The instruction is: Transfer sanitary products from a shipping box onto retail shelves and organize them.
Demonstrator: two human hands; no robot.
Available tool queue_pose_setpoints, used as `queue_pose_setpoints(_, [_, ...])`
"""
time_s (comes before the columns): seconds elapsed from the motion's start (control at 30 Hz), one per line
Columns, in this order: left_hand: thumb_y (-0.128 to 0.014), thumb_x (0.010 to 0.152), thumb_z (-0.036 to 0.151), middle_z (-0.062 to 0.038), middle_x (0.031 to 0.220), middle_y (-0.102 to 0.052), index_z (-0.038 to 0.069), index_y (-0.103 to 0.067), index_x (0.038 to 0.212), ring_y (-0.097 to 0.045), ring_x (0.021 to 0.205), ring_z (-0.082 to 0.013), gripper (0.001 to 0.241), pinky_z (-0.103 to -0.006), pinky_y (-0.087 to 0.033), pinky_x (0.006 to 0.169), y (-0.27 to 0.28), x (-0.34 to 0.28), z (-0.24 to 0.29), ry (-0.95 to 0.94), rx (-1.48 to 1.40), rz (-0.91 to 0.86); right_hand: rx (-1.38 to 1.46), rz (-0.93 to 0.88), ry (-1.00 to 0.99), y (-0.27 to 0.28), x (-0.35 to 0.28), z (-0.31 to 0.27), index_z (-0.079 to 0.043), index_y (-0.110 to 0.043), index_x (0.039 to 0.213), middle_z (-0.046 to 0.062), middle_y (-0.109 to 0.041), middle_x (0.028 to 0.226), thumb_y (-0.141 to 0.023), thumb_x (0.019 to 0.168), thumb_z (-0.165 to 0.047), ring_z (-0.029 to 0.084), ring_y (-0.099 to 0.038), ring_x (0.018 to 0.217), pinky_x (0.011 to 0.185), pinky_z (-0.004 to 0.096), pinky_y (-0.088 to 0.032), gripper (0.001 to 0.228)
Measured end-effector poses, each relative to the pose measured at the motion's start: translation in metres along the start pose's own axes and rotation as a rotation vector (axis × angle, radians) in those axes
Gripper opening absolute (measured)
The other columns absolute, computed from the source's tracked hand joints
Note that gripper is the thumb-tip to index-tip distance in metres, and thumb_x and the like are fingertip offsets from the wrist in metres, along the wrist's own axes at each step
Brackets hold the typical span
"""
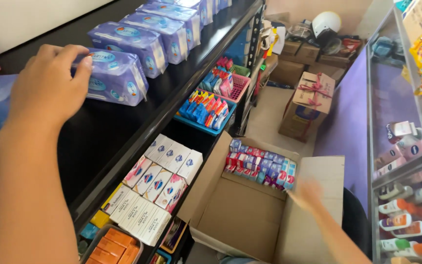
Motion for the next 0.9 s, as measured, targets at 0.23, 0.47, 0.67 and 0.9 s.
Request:
queue_pose_setpoints(0.23, [-0.056,0.106,0.037,-0.020,0.119,-0.064,0.016,-0.069,0.126,-0.059,0.111,-0.0427,0.032,-0.0545,-0.049,0.090,0.005,0.006,0.010,0.092,0.014,-0.057,-0.008,-0.406,-0.595,-0.132,-0.152,0.154,-0.034,-0.031,0.156,0.018,-0.009,0.172,-0.080,0.079,-0.050,0.054,-0.034,0.136,0.105,0.063,-0.040,0.092])
queue_pose_setpoints(0.47, [-0.056,0.107,0.038,-0.016,0.120,-0.066,0.019,-0.070,0.127,-0.064,0.108,-0.0391,0.031,-0.0540,-0.051,0.084,0.002,0.006,0.005,0.179,0.092,-0.035,0.075,-0.076,-0.700,-0.182,-0.104,0.225,-0.030,-0.022,0.165,0.034,-0.030,0.157,-0.086,0.069,-0.041,0.050,-0.043,0.130,0.106,0.059,-0.042,0.116])
queue_pose_setpoints(0.67, [-0.059,0.104,0.035,-0.015,0.118,-0.068,0.018,-0.073,0.125,-0.064,0.107,-0.0391,0.030,-0.0525,-0.051,0.083,-0.009,0.009,-0.009,0.105,0.095,-0.013,0.075,-0.293,-0.882,-0.187,-0.083,0.247,-0.039,-0.014,0.166,0.026,-0.038,0.147,-0.094,0.066,-0.040,0.043,-0.041,0.134,0.110,0.055,-0.037,0.128])
queue_pose_setpoints(0.9, [-0.058,0.094,0.029,-0.018,0.123,-0.061,0.013,-0.063,0.127,-0.059,0.111,-0.0407,0.037,-0.0516,-0.048,0.087,-0.276,-0.236,0.043,0.031,-0.087,-0.292,-0.017,-0.098,-0.788,-0.215,-0.079,0.266,-0.030,-0.035,0.161,0.028,-0.049,0.140,-0.089,0.065,-0.034,0.045,-0.051,0.128,0.108,0.056,-0.043,0.110])
Point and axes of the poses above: each hand's wrist, its own x-axis towards the middle knuckle, its own y-axis out of the back of the hand, z = x × y, the point moved 8 cm from there along x, towards the middle knuckle
